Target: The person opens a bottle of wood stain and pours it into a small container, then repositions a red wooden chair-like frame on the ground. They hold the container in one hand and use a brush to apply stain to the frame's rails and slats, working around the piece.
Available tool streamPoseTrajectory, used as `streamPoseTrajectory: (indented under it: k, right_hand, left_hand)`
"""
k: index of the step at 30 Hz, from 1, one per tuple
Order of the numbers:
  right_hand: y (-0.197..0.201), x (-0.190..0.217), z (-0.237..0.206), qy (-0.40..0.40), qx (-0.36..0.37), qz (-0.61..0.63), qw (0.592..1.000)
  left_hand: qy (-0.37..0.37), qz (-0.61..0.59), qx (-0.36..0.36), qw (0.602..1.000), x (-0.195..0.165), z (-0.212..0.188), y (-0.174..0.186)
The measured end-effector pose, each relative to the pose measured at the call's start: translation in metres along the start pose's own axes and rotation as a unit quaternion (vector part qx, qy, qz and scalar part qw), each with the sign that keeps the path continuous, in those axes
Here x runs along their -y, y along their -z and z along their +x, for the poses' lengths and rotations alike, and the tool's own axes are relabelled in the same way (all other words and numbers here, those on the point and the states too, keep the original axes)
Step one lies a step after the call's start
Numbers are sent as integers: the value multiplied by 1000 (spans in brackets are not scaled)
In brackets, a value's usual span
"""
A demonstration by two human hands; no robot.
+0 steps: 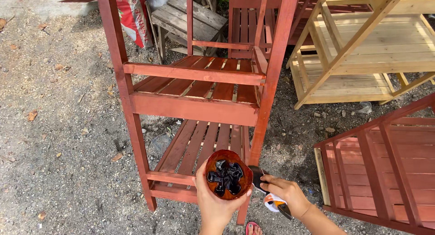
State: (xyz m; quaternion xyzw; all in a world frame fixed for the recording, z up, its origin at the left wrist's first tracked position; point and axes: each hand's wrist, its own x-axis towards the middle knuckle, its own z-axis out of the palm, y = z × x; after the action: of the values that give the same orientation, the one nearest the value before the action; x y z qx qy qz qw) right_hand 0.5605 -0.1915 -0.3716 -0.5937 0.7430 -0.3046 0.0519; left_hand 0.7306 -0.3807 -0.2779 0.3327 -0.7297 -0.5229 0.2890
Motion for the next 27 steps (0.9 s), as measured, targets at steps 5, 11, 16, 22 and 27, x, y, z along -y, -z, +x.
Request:
streamPoseTrajectory:
  k: [5, 11, 16, 22, 27]
  right_hand:
    - [43, 8, 30, 25, -29, -22, 999]
    - [76, 0, 60, 27, -234, -46, 971]
    - [-35, 31, -13, -49, -115, -79, 989]
    - [-31, 27, -19, -42, -58, 35, 997]
    - [36, -7, 45, 30, -225, -7, 974]
  left_hand:
    - [-34, 22, 33, 999, 13, -29, 20]
    - [-82, 36, 37, 995, 39, -49, 34]
    - [-8, -25, 43, 999, 68, -61, 36]
    - [5, 42, 47, 998, 86, -72, 35]
    - [-4, 71, 41, 997, 94, -82, 27]
